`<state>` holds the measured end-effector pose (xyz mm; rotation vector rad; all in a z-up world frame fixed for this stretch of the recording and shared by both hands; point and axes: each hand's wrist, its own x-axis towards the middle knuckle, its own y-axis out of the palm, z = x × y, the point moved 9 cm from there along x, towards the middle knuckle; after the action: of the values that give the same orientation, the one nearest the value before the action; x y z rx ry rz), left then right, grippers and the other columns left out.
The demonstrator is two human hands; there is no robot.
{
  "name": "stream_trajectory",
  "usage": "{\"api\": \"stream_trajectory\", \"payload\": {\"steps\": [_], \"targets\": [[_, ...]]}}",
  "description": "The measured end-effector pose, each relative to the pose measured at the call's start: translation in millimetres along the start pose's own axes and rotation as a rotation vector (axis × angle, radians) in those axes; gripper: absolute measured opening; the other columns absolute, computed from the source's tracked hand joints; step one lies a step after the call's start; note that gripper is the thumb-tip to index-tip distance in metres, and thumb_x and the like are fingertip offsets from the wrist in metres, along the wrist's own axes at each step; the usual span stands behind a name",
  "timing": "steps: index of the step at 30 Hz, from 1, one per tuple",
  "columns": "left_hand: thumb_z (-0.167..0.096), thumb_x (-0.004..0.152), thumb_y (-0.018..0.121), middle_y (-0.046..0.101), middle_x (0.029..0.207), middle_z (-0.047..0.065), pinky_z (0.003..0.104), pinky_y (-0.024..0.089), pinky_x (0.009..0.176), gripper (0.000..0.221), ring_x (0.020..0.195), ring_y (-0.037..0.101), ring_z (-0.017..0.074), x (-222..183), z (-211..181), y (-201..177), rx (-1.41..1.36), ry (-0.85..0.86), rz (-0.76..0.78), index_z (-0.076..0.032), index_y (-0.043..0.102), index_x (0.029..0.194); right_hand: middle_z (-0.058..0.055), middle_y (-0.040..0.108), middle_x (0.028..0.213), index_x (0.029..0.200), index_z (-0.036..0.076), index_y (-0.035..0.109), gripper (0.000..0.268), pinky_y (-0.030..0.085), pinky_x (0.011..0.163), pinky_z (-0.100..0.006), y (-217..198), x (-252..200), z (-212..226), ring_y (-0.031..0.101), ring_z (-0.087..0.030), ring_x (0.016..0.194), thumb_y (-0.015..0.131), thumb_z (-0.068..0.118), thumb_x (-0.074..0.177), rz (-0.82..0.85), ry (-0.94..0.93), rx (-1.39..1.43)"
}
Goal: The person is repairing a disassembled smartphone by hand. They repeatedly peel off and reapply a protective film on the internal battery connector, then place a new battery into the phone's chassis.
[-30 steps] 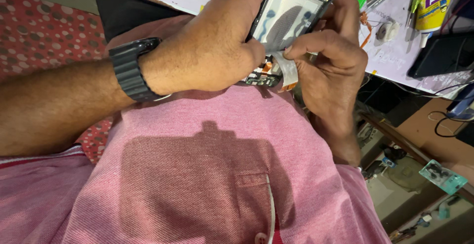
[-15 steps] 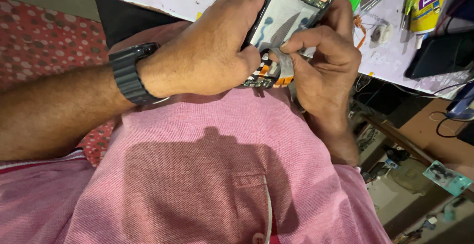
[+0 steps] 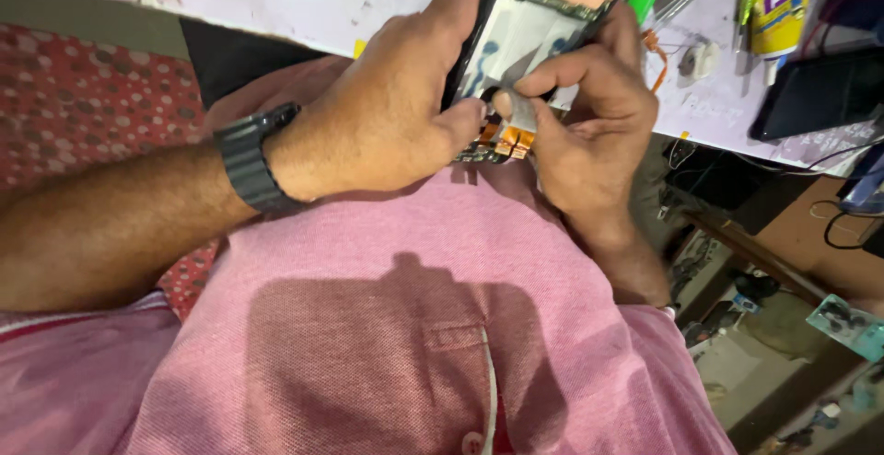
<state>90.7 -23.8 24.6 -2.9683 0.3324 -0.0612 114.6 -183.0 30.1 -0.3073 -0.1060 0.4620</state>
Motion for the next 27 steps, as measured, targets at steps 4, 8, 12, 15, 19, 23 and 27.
{"api": "stream_trajectory", "payload": {"steps": [4, 8, 12, 15, 19, 23, 27], "targets": [[-0.002, 0.09, 0.069, 0.062, 0.092, 0.022, 0.045, 0.051, 0.073, 0.041, 0.089, 0.067, 0.0403, -1, 4, 1, -0.004, -0.028, -0.006, 0.003, 0.041, 0.12, -0.003, 0.053, 0.114, 0.096, -0.001, 0.068, 0.016, 0.042, 0.093, -0.022, 0, -3, 0, 0.054, -0.012, 0.103, 0.082, -0.01, 0.094, -0.022, 0.006, 0.014], [-0.004, 0.09, 0.067, 0.062, 0.089, 0.02, 0.043, 0.052, 0.07, 0.041, 0.083, 0.069, 0.0363, -2, 8, 1, -0.051, -0.119, 0.012, 0.003, 0.041, 0.121, -0.002, 0.054, 0.116, 0.105, 0.004, 0.058, 0.03, 0.048, 0.09, -0.022, 4, -4, 1, 0.056, -0.009, 0.101, 0.084, -0.009, 0.095, -0.059, 0.031, 0.146], [-0.002, 0.092, 0.069, 0.062, 0.093, 0.02, 0.041, 0.052, 0.073, 0.044, 0.086, 0.068, 0.0352, 1, -5, -3, -0.003, -0.008, -0.015, 0.003, 0.042, 0.127, -0.001, 0.055, 0.109, 0.111, 0.005, 0.049, 0.039, 0.051, 0.089, -0.022, 3, -6, -1, 0.054, -0.007, 0.094, 0.083, -0.009, 0.098, -0.065, 0.05, 0.209], [-0.001, 0.092, 0.064, 0.062, 0.087, 0.014, 0.035, 0.055, 0.07, 0.04, 0.077, 0.069, 0.0228, 1, 0, 0, -0.116, -0.087, 0.025, 0.003, 0.044, 0.126, -0.001, 0.055, 0.106, 0.111, 0.005, 0.048, 0.04, 0.051, 0.088, -0.022, 1, -4, 0, 0.054, -0.007, 0.092, 0.083, -0.009, 0.098, -0.101, 0.018, 0.203], [0.0, 0.089, 0.063, 0.066, 0.086, 0.011, 0.032, 0.056, 0.07, 0.037, 0.077, 0.07, 0.0171, 2, 4, 6, -0.157, -0.159, 0.057, 0.002, 0.046, 0.122, -0.003, 0.059, 0.102, 0.111, 0.006, 0.045, 0.041, 0.052, 0.087, -0.022, -4, 2, 2, 0.06, -0.009, 0.091, 0.082, -0.008, 0.098, -0.115, 0.006, 0.245], [0.001, 0.089, 0.064, 0.067, 0.089, 0.011, 0.032, 0.057, 0.071, 0.039, 0.078, 0.071, 0.0171, 3, -1, 5, -0.119, -0.105, 0.042, 0.002, 0.047, 0.125, 0.0, 0.054, 0.095, 0.109, 0.007, 0.044, 0.043, 0.05, 0.08, -0.019, -6, 5, -3, 0.055, -0.006, 0.085, 0.083, -0.007, 0.097, -0.106, -0.019, 0.275], [-0.002, 0.096, 0.069, 0.071, 0.094, 0.011, 0.032, 0.058, 0.072, 0.039, 0.083, 0.073, 0.0158, 8, -14, -2, -0.037, 0.014, 0.018, 0.0, 0.051, 0.13, 0.001, 0.051, 0.096, 0.108, 0.008, 0.043, 0.043, 0.052, 0.081, -0.02, -7, 5, -6, 0.053, -0.005, 0.086, 0.083, -0.006, 0.1, -0.089, -0.027, 0.354]]}}
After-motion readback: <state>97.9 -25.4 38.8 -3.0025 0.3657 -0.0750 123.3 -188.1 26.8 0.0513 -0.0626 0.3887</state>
